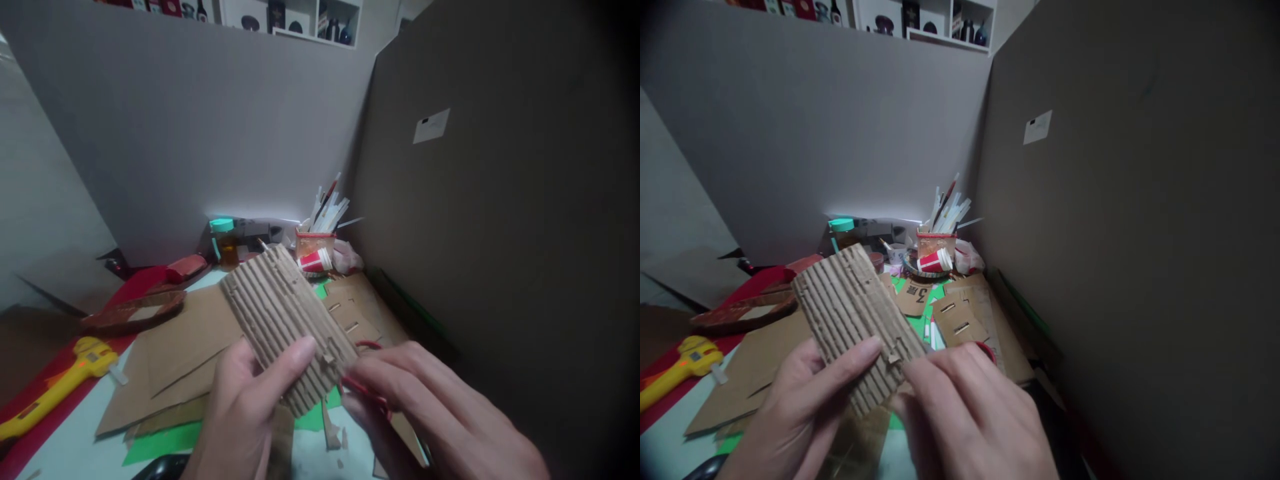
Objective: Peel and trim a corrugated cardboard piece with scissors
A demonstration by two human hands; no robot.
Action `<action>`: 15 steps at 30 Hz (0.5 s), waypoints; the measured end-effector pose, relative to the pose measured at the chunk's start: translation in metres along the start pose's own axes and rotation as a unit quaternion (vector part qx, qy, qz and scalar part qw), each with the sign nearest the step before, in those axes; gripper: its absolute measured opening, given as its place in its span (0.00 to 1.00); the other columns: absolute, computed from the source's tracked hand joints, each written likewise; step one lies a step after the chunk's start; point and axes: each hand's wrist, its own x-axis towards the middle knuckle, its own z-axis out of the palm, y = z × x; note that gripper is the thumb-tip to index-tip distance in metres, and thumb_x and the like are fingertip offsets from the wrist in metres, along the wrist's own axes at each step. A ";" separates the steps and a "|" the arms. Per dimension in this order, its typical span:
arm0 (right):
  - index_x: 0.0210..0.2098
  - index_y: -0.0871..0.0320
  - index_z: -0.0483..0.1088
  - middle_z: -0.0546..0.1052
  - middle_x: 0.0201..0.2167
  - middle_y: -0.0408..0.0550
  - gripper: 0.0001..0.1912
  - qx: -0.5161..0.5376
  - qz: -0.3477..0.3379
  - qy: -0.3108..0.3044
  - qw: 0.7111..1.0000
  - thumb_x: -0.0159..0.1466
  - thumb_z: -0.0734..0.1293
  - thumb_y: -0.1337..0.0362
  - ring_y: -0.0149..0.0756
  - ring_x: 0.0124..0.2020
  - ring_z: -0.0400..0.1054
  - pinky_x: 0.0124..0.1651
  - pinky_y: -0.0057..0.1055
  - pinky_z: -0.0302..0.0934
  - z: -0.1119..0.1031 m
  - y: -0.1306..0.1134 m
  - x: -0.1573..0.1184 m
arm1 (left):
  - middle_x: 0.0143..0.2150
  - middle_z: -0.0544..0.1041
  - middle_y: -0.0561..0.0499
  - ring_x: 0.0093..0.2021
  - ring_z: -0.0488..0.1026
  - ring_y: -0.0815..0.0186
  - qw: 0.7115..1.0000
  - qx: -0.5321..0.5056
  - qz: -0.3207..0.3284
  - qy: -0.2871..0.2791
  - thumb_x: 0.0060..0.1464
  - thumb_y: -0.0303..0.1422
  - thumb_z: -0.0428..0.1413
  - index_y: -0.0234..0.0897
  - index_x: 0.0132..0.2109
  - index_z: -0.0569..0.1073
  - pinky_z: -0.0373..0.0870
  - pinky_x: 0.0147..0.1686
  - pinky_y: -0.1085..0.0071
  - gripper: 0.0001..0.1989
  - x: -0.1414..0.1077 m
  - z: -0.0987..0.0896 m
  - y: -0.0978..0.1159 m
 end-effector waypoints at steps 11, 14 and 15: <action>0.33 0.60 0.71 0.73 0.24 0.48 0.09 -0.063 -0.079 0.003 0.995 0.64 0.61 0.76 0.39 0.29 0.70 0.33 0.36 0.65 0.015 -0.003 0.004 | 0.30 0.82 0.50 0.33 0.78 0.58 0.993 0.098 0.067 -0.004 0.50 0.35 0.65 0.37 0.33 0.80 0.74 0.34 0.68 0.06 0.005 -0.003 -0.001; 0.32 0.60 0.71 0.73 0.21 0.46 0.12 -0.096 -0.118 -0.007 0.988 0.65 0.58 0.77 0.39 0.26 0.71 0.29 0.35 0.65 0.015 -0.001 -0.005 | 0.32 0.82 0.51 0.34 0.78 0.60 0.996 0.064 0.067 -0.005 0.51 0.34 0.65 0.39 0.35 0.80 0.75 0.36 0.69 0.05 0.006 -0.002 0.003; 0.33 0.60 0.71 0.74 0.21 0.46 0.13 -0.101 -0.122 -0.012 0.987 0.65 0.58 0.77 0.38 0.25 0.72 0.28 0.34 0.65 0.014 0.000 -0.007 | 0.32 0.82 0.51 0.34 0.79 0.60 0.996 0.056 0.063 -0.003 0.51 0.34 0.65 0.39 0.35 0.81 0.75 0.37 0.69 0.05 0.006 -0.002 0.004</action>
